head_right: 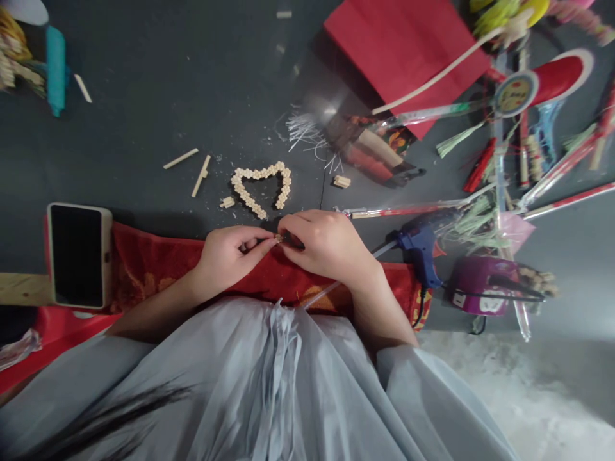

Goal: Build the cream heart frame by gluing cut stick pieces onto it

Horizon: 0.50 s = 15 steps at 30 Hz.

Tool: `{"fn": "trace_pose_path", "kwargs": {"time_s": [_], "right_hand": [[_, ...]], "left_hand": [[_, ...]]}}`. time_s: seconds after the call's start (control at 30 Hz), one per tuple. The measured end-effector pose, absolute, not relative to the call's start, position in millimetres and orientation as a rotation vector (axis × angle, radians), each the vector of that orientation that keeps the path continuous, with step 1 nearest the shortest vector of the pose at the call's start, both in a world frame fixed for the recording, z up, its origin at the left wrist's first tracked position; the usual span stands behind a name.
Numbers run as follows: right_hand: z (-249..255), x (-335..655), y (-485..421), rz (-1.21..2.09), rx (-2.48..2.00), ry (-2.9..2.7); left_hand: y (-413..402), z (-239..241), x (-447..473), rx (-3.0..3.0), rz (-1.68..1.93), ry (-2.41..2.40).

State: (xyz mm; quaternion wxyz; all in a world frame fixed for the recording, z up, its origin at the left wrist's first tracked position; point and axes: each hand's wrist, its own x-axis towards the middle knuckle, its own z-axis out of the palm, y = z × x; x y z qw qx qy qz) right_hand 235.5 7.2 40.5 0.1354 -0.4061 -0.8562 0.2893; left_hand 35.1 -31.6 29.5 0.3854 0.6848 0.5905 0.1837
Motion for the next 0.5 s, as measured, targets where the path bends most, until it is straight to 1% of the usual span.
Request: {"fn": "trace_pose_path", "kwargs": {"time_s": [0.5], "right_hand": [[39.4,234.8,8.5,0.841,-1.232,-2.562]], "left_hand": [[-32.8,29.0,35.1,1.939,0.37,1.524]]}}
